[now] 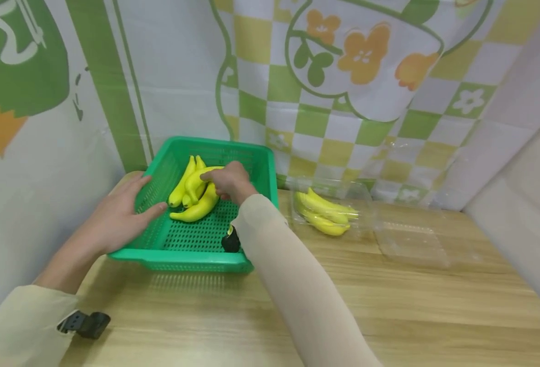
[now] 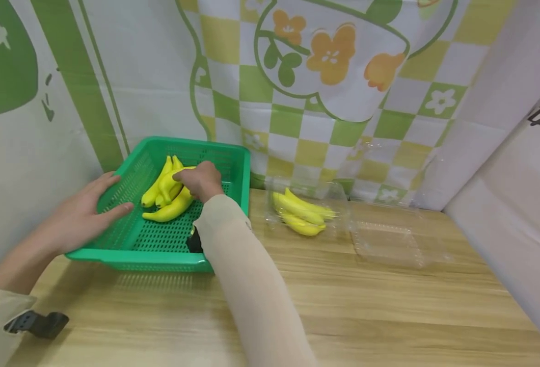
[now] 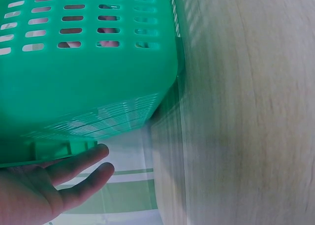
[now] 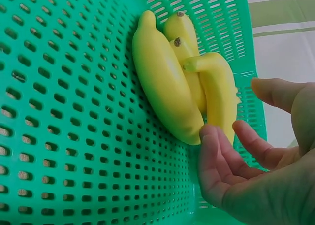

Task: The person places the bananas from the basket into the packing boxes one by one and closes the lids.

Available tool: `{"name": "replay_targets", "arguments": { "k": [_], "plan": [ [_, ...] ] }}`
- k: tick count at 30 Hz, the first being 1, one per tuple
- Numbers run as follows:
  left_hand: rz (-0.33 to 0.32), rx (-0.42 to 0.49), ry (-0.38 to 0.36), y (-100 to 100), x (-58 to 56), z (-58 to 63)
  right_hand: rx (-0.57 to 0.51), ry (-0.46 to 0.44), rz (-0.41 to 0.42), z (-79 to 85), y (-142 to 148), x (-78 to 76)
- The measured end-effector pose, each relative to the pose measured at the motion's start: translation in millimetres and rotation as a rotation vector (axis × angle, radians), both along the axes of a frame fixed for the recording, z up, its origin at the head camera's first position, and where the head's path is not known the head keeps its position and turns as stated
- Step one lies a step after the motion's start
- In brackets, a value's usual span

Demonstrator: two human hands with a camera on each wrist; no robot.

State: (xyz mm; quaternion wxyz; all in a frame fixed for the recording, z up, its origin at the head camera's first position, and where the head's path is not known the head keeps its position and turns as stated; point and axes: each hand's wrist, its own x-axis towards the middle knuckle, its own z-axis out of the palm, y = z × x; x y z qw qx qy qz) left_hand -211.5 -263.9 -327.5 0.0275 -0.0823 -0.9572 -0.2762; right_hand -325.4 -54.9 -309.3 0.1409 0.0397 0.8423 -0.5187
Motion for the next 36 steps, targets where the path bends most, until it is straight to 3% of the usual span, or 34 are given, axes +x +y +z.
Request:
{"name": "replay_targets", "arguments": {
  "k": [10, 23, 30, 36],
  "plan": [
    [0.002, 0.001, -0.003, 1.4, 1.1, 2.2, 0.153, -0.020, 0.046, -0.9, -0.7, 1.1],
    [0.000, 0.004, -0.011, 0.8, 1.4, 2.1, 0.185, -0.066, 0.045, -4.7, -3.5, 3.1],
    [0.005, -0.011, -0.015, 0.5, 1.8, 3.1, 0.357, -0.040, 0.084, -4.8, -6.5, 6.3],
    [0.008, -0.015, -0.019, 0.4, 1.6, 1.8, 0.395, -0.054, 0.118, -6.3, -7.3, 6.0]
  ]
}}
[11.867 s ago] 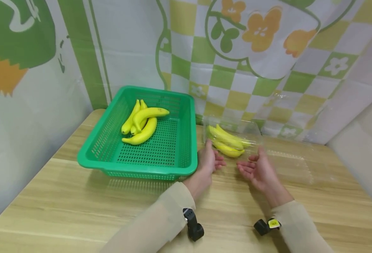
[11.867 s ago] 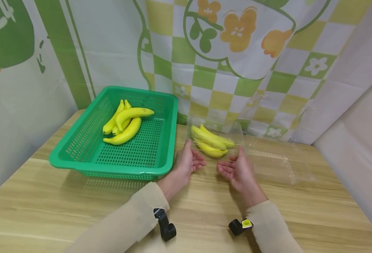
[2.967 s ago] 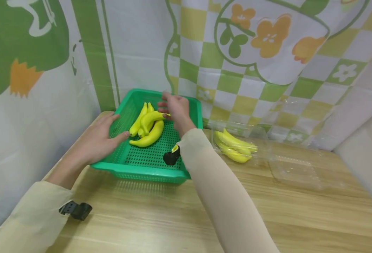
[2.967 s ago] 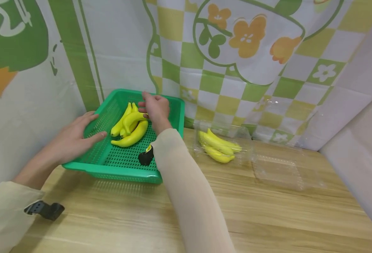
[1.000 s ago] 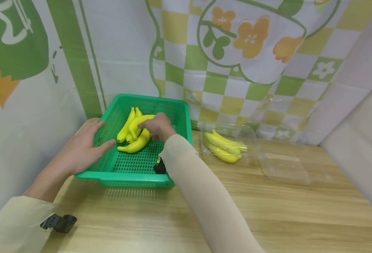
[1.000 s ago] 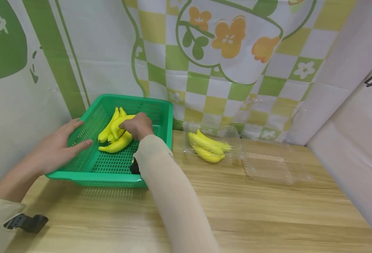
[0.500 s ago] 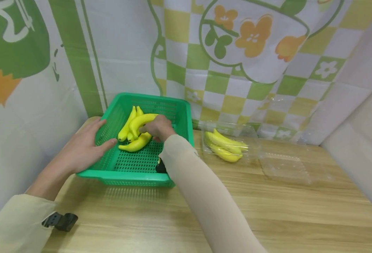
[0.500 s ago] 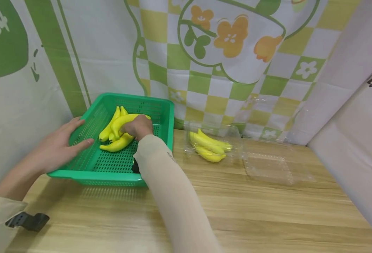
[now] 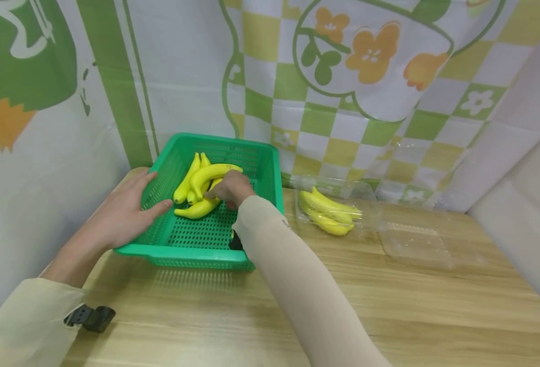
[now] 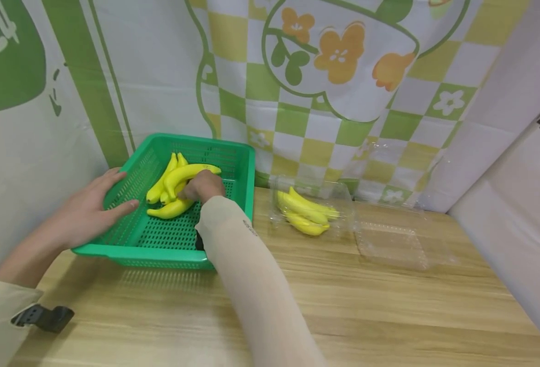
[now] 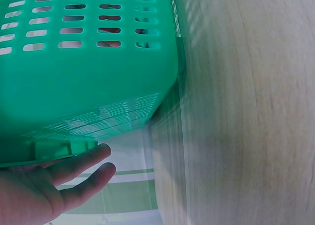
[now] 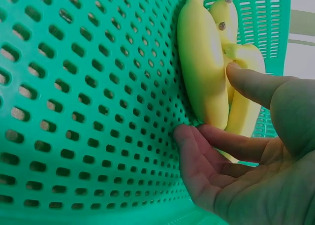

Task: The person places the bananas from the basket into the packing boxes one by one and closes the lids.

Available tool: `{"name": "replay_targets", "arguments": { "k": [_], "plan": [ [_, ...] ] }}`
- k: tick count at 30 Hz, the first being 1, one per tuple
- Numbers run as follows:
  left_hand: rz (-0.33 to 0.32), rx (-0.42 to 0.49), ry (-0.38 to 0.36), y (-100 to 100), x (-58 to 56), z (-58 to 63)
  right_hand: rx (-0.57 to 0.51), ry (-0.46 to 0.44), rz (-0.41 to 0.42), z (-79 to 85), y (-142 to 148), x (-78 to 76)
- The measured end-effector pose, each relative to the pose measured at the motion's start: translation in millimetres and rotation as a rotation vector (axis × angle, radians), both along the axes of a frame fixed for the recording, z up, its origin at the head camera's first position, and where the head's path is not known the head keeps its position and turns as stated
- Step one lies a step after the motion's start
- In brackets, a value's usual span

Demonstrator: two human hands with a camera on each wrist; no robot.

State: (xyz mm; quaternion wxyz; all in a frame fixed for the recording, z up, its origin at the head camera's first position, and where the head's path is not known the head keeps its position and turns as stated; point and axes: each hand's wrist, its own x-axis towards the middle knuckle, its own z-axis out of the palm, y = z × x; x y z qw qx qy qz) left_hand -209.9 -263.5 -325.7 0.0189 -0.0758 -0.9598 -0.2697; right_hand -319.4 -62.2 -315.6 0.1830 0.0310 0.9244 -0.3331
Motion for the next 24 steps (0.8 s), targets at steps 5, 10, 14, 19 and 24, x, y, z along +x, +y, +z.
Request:
{"name": "replay_targets", "arguments": {
  "k": [5, 10, 14, 19, 24],
  "plan": [
    [0.001, -0.003, -0.007, 0.1, -1.0, 0.8, 0.061, 0.007, 0.039, -0.2, -0.6, 1.1],
    [0.003, -0.005, -0.012, 0.2, -0.7, 1.5, 0.089, 0.003, 0.040, 1.2, -1.7, 2.1],
    [0.004, -0.002, -0.010, 0.6, -0.1, 1.6, 0.078, -0.016, 0.020, 3.2, -2.3, 1.3],
    [0.004, -0.001, -0.004, 0.8, -0.4, 2.0, -0.004, -0.015, -0.029, 2.9, 0.2, -0.1],
    [0.001, -0.002, 0.003, 1.0, -0.6, 1.9, -0.035, 0.028, -0.082, 1.2, 0.7, 0.4]
  ]
}}
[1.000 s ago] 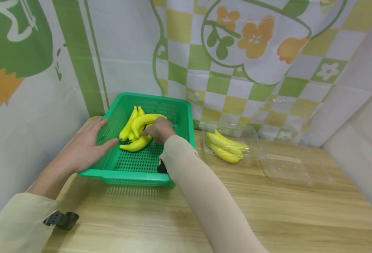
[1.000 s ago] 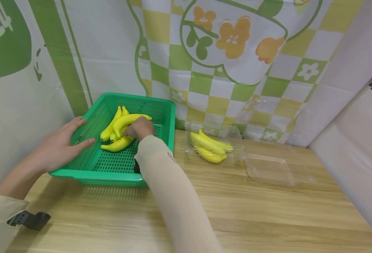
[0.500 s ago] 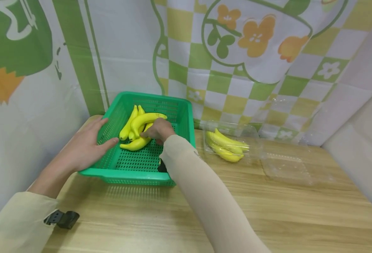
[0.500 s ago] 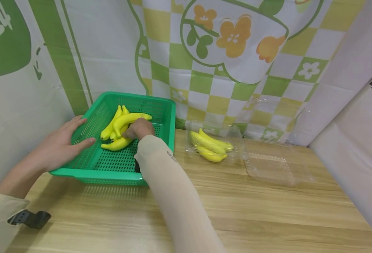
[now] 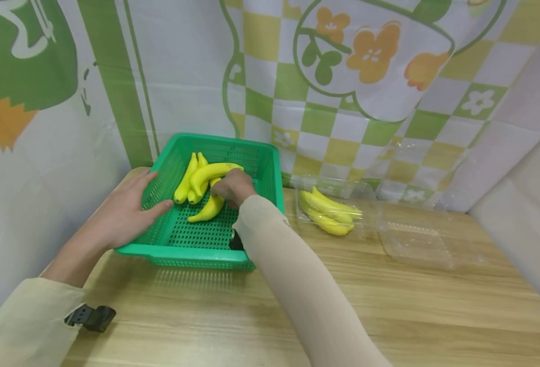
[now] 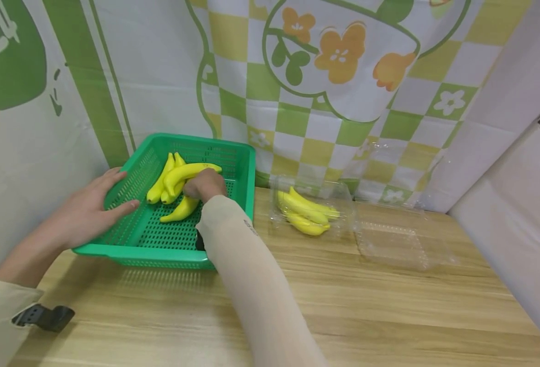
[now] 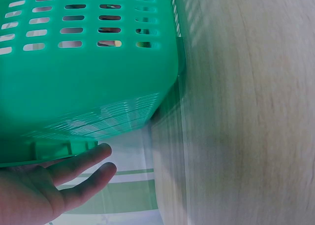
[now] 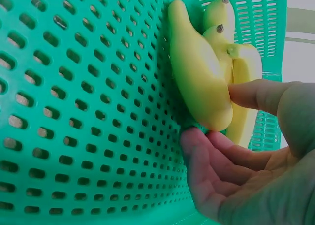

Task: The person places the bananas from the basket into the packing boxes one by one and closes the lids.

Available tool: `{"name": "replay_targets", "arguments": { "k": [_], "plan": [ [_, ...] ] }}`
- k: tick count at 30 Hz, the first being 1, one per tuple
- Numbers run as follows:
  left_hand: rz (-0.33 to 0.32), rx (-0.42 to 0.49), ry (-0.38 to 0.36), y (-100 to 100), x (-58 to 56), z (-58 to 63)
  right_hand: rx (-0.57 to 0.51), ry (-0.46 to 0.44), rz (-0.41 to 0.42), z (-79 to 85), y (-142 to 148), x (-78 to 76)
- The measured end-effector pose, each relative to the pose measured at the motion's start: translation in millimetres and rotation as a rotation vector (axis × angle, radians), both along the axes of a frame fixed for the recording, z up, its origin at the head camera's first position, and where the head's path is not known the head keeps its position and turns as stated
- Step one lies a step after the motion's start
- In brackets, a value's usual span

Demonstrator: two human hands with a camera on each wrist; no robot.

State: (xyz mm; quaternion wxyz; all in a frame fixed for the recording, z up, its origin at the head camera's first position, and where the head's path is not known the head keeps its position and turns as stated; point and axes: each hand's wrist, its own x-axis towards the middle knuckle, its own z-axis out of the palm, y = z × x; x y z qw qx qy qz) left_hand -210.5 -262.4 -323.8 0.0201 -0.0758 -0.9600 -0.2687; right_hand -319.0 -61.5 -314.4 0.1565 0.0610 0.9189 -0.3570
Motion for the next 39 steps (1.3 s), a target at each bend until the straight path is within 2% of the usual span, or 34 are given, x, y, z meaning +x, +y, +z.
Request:
{"name": "replay_targets", "arguments": {
  "k": [10, 19, 25, 39],
  "plan": [
    [-0.002, -0.005, 0.008, 0, 1.0, 0.2, -0.104, 0.125, -0.148, 2.4, 1, 2.5],
    [-0.003, -0.010, 0.005, 1, 1.7, 1.2, -0.105, 0.254, -0.179, 9.8, 5, -1.9],
    [0.004, -0.013, -0.009, 1, 1.4, 1.3, -0.114, 0.280, -0.206, 12.6, 6, -5.2],
    [0.002, -0.011, -0.005, 0, 1.3, 0.9, -0.144, 0.319, -0.185, 12.8, 8, -7.0]
  ]
}}
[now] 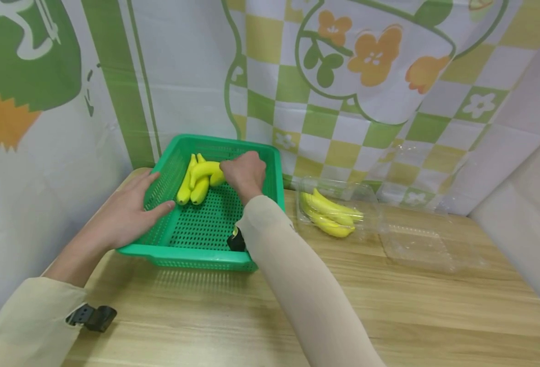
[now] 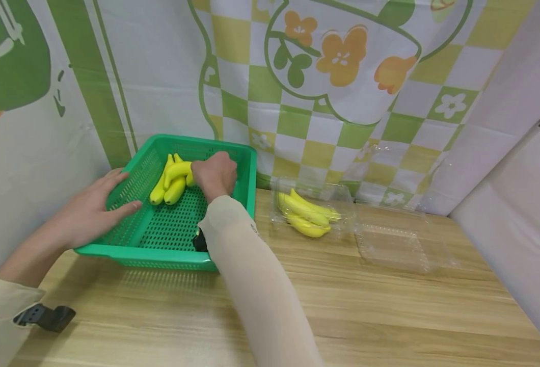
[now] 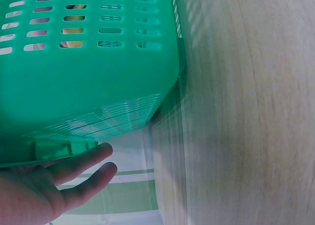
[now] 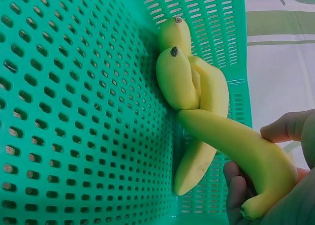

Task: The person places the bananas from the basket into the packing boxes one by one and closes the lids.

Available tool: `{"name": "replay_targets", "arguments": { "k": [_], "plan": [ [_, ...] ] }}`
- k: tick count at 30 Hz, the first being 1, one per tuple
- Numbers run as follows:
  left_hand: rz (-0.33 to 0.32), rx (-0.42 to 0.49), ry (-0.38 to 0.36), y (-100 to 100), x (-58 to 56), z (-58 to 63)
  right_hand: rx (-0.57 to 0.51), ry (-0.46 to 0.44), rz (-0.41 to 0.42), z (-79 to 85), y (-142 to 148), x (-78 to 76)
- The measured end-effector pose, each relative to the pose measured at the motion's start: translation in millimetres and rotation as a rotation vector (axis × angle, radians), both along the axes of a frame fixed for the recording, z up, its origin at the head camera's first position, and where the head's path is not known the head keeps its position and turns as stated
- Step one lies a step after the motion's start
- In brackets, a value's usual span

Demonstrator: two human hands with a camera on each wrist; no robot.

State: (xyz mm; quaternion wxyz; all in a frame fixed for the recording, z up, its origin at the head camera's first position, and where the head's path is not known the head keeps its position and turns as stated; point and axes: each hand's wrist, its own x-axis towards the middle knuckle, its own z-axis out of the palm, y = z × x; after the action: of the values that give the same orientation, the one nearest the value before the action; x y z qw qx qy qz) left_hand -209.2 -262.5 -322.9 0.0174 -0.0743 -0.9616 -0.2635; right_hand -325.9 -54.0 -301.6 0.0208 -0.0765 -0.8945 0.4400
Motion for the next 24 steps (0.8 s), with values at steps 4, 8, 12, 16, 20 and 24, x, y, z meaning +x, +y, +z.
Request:
{"name": "replay_targets", "arguments": {
  "k": [4, 8, 12, 16, 20, 24],
  "plan": [
    [0.001, 0.001, -0.004, -0.1, -0.5, -0.8, -0.012, 0.023, -0.013, 0.0, 0.6, 0.7],
    [0.001, 0.003, -0.008, -0.3, -0.8, -1.1, -0.022, 0.048, -0.042, 0.4, 1.1, 1.0],
    [-0.001, 0.002, -0.007, -0.4, -1.2, -1.1, -0.045, 0.077, -0.066, 1.2, 1.4, 1.1],
    [0.001, 0.001, -0.007, -0.4, -1.6, -1.1, -0.059, 0.102, -0.084, 1.7, 1.1, 0.5],
    [0.002, -0.001, -0.009, -0.5, -2.0, -1.5, -0.057, 0.120, -0.109, 2.1, 0.3, 0.6],
    [0.000, -0.002, -0.004, -0.5, -2.2, -1.7, -0.070, 0.144, -0.130, 3.2, -0.1, 1.8]
  ]
}}
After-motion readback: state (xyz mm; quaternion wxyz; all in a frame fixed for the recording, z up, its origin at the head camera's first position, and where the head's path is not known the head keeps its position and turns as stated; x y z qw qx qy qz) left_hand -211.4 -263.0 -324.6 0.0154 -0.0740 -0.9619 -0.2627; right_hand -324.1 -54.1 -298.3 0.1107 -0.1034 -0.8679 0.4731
